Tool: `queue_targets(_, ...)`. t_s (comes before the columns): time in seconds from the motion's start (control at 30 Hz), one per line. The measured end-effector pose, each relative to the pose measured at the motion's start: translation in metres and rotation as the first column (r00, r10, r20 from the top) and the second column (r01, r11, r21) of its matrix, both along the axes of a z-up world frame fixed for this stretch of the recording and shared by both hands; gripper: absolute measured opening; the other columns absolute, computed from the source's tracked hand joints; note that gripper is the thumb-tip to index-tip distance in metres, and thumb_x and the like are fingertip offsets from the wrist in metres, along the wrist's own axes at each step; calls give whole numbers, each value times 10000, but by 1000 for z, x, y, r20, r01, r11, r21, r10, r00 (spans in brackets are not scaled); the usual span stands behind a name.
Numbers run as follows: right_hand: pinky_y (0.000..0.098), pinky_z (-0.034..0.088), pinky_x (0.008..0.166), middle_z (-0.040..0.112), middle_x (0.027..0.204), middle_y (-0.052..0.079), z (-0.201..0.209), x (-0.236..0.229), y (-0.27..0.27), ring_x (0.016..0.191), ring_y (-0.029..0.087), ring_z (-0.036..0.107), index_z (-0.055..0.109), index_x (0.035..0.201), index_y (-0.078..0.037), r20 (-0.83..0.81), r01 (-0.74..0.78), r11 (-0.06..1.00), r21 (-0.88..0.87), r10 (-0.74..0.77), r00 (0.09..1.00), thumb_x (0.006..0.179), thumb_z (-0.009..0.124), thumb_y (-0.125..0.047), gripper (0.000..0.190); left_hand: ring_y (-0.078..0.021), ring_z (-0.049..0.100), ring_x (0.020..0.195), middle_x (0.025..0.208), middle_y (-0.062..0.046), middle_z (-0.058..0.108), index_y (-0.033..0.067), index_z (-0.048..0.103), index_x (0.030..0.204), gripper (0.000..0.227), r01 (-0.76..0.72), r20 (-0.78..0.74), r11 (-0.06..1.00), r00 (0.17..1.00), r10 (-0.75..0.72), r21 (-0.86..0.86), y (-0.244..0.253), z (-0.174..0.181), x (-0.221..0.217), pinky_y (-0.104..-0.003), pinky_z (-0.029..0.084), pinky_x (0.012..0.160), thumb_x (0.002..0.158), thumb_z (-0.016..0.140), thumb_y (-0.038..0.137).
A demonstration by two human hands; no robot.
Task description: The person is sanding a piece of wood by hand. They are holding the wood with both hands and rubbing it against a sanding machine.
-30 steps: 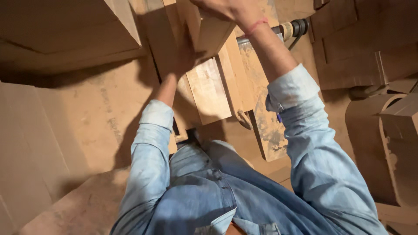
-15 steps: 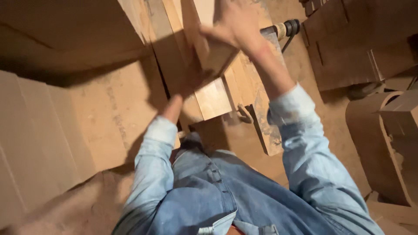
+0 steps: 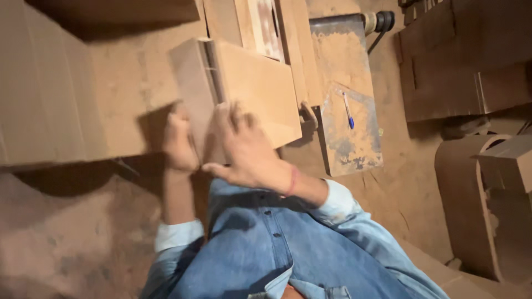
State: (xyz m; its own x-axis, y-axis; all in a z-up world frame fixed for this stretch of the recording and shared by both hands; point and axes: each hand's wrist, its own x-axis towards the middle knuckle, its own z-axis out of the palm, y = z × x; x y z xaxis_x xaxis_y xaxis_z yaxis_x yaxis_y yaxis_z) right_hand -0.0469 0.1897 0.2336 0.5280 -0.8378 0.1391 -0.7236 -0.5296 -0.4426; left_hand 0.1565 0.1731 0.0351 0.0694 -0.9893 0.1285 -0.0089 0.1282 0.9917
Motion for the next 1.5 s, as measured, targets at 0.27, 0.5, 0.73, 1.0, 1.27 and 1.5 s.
queue_targets(0.27, 603, 197, 1208, 313, 1524, 411, -144, -32, 15, 1455, 578, 253, 333, 1486, 94, -95, 30, 994, 107, -20, 995, 755, 844, -463, 1052, -291, 365, 1544, 1679, -173, 328, -25, 130, 1652, 946, -59, -253, 913, 952, 173, 404, -4, -58, 102, -400, 313, 1266, 1024, 685, 412)
queue_targets(0.5, 492, 327, 1205, 280, 1528, 426, -229, -118, 36, 1428, 561, 332, 135, 1578, 141, -67, 443, 864, 239, -440, 895, 752, 877, -189, 1158, -410, 261, 1579, 1709, -294, 234, -34, 208, 1650, 1013, -16, 318, 982, 947, -46, 189, 14, -82, 97, -476, 225, 1294, 954, 715, 500)
queue_targets(0.73, 428, 303, 1248, 310, 1595, 338, -269, -132, 16, 1503, 453, 325, 106, 1590, 111, 201, 279, 932, 230, -326, 924, 739, 893, -105, 1179, -481, 254, 1546, 1665, -331, 202, -74, 284, 1561, 1064, -192, 662, 977, 745, 82, 95, 48, -71, 62, -498, 267, 1264, 848, 871, 454)
queue_targets(1.0, 409, 246, 1268, 246, 1627, 364, -218, -135, -61, 1539, 445, 251, 66, 1580, 132, 174, 27, 964, 264, -75, 982, 732, 941, -147, 1250, -359, 395, 1535, 1649, -293, 362, -84, 204, 1620, 1079, -230, 370, 973, 905, 208, 13, 30, -76, 90, -440, 338, 1287, 902, 904, 314)
queue_targets(1.27, 379, 446, 1164, 350, 1653, 332, -250, -157, -43, 1405, 425, 518, 37, 1684, 74, 100, 8, 893, 449, -58, 993, 773, 636, -19, 1093, -334, 439, 1502, 1610, -270, 416, -71, 215, 1616, 1022, -217, 444, 976, 876, 187, 15, 38, -80, 69, -411, 375, 1242, 870, 870, 174)
queue_targets(1.5, 455, 384, 1117, 385, 1537, 350, -252, -157, -29, 1385, 456, 474, 46, 1594, 71, 11, 4, 937, 348, -9, 1000, 748, 814, -62, 1150, -336, 431, 1512, 1619, -271, 413, -85, 297, 1583, 900, -210, 413, 978, 890, 193, -4, 44, -69, 72, -407, 364, 1252, 901, 825, 170)
